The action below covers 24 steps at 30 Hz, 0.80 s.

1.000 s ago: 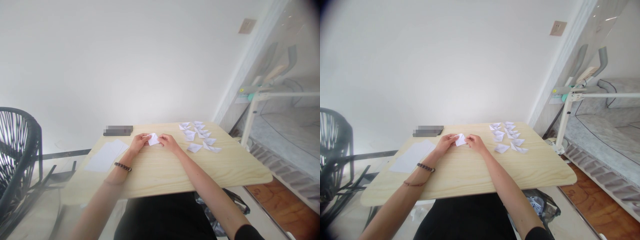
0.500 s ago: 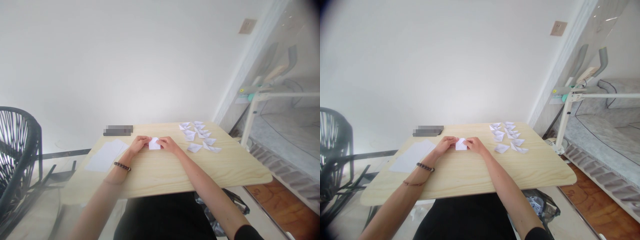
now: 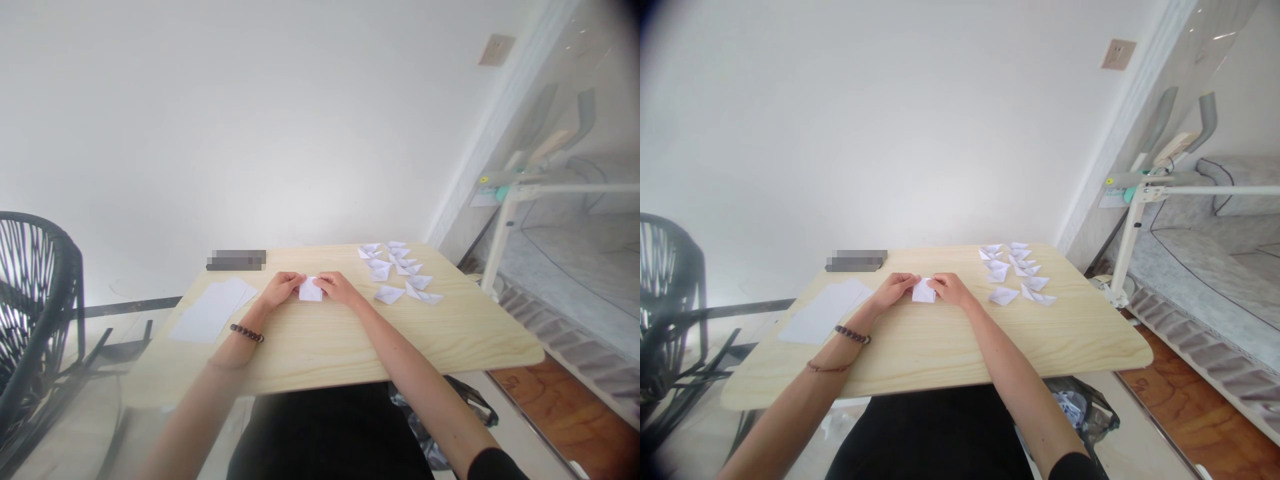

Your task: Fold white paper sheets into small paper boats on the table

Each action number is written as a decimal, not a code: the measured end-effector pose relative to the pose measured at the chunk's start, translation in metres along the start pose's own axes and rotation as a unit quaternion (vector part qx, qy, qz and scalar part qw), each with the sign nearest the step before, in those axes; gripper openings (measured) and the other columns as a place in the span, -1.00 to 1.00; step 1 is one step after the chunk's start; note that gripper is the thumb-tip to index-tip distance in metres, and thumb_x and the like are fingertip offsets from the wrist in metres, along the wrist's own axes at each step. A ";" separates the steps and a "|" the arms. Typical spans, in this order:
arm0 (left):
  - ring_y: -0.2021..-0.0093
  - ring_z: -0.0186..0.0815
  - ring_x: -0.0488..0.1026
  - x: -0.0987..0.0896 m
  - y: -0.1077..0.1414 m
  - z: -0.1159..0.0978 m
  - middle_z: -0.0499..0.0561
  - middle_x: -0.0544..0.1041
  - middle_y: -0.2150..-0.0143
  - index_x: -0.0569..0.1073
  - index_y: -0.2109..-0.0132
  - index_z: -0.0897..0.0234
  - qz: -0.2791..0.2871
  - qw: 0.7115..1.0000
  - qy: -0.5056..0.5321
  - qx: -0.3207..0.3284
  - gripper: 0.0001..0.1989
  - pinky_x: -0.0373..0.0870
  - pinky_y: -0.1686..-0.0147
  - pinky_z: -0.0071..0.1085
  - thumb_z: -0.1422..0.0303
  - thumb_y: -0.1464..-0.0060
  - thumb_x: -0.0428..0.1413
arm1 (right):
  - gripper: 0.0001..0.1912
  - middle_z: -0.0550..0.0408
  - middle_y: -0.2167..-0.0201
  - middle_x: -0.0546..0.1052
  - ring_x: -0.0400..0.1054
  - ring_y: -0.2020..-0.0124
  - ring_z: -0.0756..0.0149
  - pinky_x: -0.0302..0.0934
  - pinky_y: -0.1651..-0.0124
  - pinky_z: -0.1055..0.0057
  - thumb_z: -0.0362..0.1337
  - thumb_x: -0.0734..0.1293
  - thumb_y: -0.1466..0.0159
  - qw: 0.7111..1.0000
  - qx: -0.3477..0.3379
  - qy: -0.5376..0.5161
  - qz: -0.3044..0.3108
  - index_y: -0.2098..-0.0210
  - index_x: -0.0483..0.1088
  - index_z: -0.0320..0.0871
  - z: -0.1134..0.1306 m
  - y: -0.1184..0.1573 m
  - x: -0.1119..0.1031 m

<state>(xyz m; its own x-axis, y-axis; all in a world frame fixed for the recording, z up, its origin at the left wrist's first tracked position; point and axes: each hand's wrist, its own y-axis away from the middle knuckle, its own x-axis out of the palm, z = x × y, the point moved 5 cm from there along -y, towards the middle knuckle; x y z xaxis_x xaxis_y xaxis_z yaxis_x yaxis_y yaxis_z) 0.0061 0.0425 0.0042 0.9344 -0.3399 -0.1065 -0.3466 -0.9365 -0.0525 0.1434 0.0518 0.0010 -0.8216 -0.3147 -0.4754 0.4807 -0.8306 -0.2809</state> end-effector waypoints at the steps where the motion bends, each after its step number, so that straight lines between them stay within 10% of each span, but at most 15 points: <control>1: 0.50 -0.39 0.32 0.000 0.000 0.000 -0.05 0.40 0.56 0.41 0.53 0.37 0.000 1.000 0.003 -0.002 -0.69 0.27 0.43 -0.46 0.16 0.13 0.07 | -0.64 0.25 0.72 0.14 0.00 0.64 0.53 -0.08 0.55 0.55 -0.11 0.14 -0.12 1.000 -0.004 0.009 -0.001 0.69 0.11 -0.20 0.000 0.000 0.000; 24: 0.52 -0.40 0.29 -0.006 -0.002 0.002 -0.01 0.44 0.52 0.45 0.41 0.38 0.001 0.996 -0.080 0.036 -0.69 0.19 0.51 -0.50 0.17 0.13 0.08 | -0.59 0.24 0.73 0.16 0.01 0.66 0.54 -0.07 0.55 0.56 -0.08 0.10 -0.15 0.998 -0.025 0.048 0.036 0.71 0.11 -0.20 0.010 0.004 0.001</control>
<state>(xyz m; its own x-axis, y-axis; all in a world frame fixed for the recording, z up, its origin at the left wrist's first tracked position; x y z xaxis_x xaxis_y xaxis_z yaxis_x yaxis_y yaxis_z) 0.0011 0.0465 0.0030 0.9109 -0.3180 -0.2629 -0.3583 -0.9256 -0.1217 0.1414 0.0439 0.0079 -0.7517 -0.3255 -0.5736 0.5547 -0.7825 -0.2828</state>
